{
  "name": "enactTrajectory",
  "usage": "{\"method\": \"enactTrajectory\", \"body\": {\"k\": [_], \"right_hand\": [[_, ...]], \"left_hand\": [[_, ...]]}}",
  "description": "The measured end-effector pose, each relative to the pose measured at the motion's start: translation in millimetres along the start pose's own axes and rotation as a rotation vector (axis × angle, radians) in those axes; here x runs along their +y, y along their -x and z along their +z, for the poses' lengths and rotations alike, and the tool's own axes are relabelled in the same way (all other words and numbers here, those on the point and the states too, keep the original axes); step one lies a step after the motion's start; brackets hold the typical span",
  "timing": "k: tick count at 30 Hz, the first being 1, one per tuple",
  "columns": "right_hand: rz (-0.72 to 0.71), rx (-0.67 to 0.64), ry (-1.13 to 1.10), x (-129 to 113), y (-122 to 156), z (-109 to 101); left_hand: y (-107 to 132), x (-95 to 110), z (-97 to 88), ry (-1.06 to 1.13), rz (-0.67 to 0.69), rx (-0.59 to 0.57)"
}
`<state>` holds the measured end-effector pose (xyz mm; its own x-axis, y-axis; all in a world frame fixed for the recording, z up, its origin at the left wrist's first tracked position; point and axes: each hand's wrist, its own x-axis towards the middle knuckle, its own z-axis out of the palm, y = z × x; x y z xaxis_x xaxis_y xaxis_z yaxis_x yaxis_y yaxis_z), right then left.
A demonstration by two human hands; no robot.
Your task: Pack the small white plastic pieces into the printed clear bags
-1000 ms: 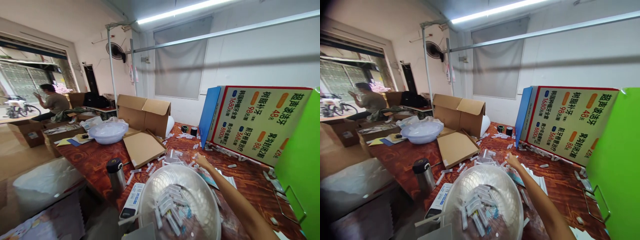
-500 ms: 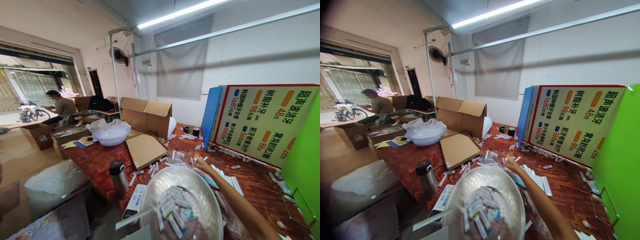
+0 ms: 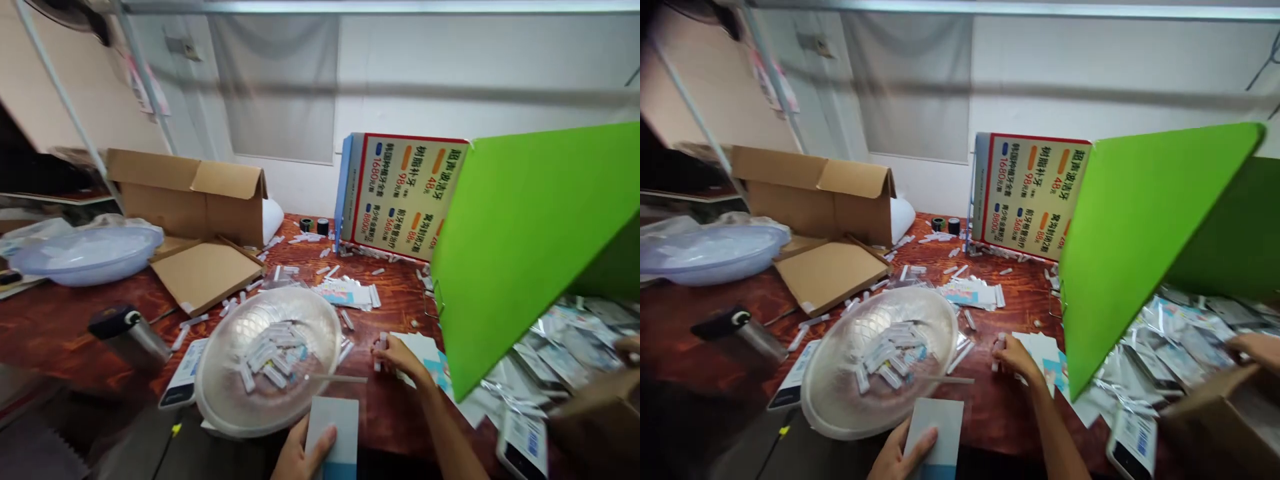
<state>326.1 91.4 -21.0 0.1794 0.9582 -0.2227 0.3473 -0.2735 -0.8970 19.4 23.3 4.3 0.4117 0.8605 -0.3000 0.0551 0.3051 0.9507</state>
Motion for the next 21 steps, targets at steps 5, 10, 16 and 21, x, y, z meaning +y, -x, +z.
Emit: {"method": "enactTrajectory", "body": {"k": [5, 10, 16, 21], "right_hand": [[0.045, 0.200, 0.075, 38, 33, 6], [-0.187, 0.464, 0.410, 42, 58, -20], [-0.421, -0.028, 1.105, 16, 50, -26], [-0.441, -0.122, 1.173, 4, 37, -20]], "left_hand": [[-14, -19, 39.4, -0.050, -0.042, -0.015], [-16, -32, 39.9, -0.041, -0.077, 0.097], [-11, -34, 33.7, -0.021, -0.118, 0.151], [-5, -28, 34.0, 0.018, -0.095, 0.128]]}}
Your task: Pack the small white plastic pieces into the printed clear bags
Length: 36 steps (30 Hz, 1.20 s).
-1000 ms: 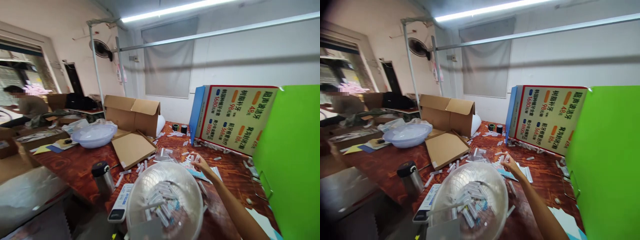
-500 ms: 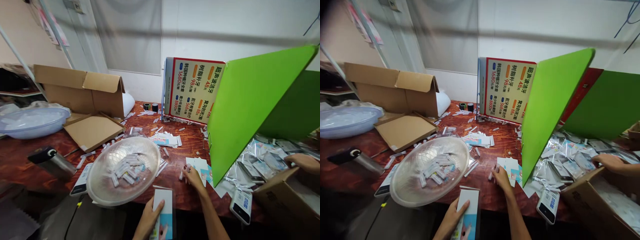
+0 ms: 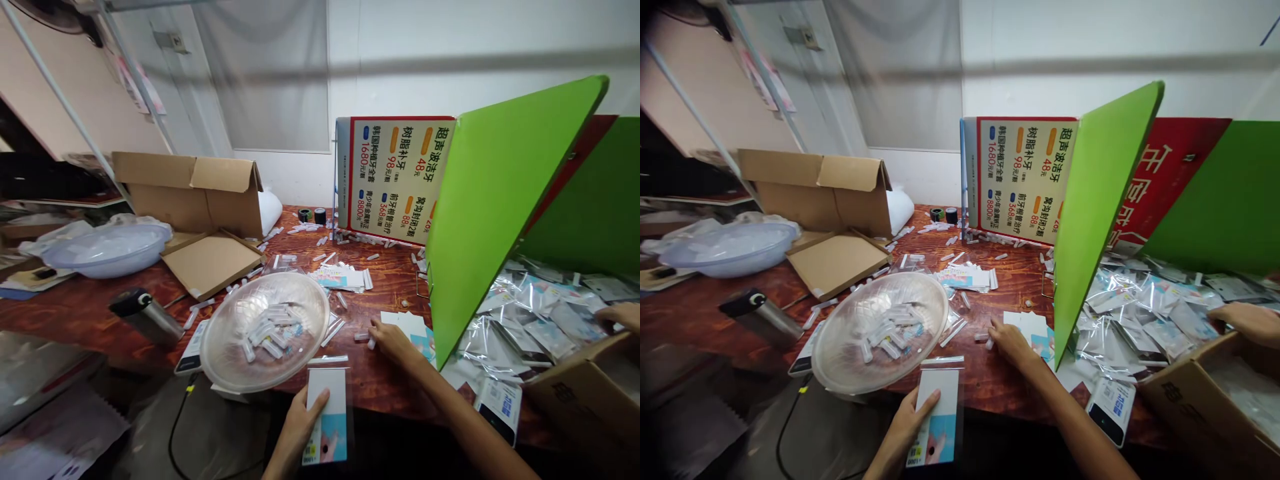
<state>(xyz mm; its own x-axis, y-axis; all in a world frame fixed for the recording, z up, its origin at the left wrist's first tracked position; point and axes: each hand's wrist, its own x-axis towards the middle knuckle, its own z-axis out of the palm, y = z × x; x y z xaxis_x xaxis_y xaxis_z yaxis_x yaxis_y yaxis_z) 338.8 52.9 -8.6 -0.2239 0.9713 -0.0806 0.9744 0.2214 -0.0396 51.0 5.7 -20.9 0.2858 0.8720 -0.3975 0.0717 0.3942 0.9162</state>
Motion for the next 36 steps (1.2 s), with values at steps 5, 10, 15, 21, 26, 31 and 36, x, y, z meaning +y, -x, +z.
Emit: {"method": "enactTrajectory", "body": {"k": [5, 10, 15, 21, 26, 31, 36], "right_hand": [[0.082, 0.033, -0.388, -14, 11, 6], [-0.031, 0.060, -0.860, -37, 26, 9], [-0.112, 0.022, -1.060, -51, 38, -3], [-0.127, 0.077, -1.059, -57, 48, -10], [-0.179, 0.109, -1.037, -62, 52, -2], [-0.244, 0.028, -1.053, -80, 58, 0], [-0.254, -0.011, -1.017, -89, 66, -2]], "left_hand": [[7, 5, -1.8, 0.098, -0.047, -0.105], [1, 10, -6.5, 0.074, -0.037, -0.252], [-10, 13, -15.5, -0.008, -0.048, -0.505], [-8, 14, -22.7, -0.065, -0.050, -0.618], [-4, 11, -22.7, -0.107, -0.056, -0.647], [2, 5, -19.2, -0.243, -0.030, -0.684], [9, -1, -16.2, -0.269, 0.005, -0.673]]}}
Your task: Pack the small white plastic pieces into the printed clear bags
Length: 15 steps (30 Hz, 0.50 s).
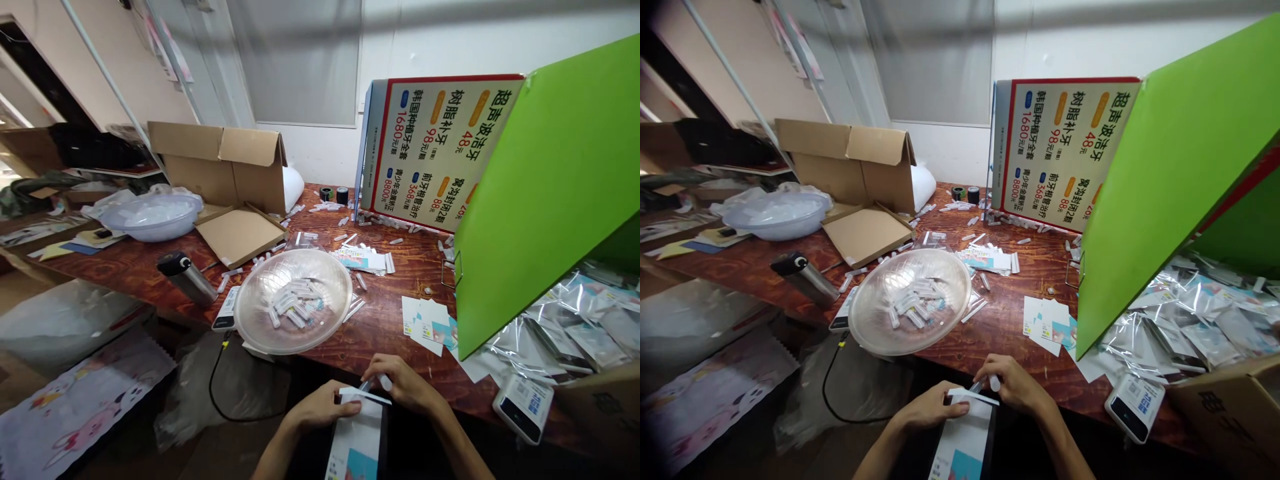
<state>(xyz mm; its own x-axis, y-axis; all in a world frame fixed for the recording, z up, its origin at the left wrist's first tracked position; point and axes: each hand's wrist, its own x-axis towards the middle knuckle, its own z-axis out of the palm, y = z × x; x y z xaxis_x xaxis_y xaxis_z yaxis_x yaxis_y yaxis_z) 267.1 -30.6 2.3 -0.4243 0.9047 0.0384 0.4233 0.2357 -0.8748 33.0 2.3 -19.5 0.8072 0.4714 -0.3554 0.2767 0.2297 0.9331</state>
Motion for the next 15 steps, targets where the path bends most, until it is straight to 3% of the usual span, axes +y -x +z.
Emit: {"method": "enactTrajectory", "body": {"k": [6, 10, 15], "right_hand": [[-0.046, -0.064, -0.061, -12, -1, 9], [0.058, -0.161, -0.213, -15, -8, 22], [0.183, -0.104, -0.333, -8, -8, 18]], "left_hand": [[2, 2, 8.5, 0.043, 0.075, 0.051], [3, 4, 7.7, 0.095, 0.054, 0.028], [6, -3, 0.6, 0.060, -0.003, 0.129]]}}
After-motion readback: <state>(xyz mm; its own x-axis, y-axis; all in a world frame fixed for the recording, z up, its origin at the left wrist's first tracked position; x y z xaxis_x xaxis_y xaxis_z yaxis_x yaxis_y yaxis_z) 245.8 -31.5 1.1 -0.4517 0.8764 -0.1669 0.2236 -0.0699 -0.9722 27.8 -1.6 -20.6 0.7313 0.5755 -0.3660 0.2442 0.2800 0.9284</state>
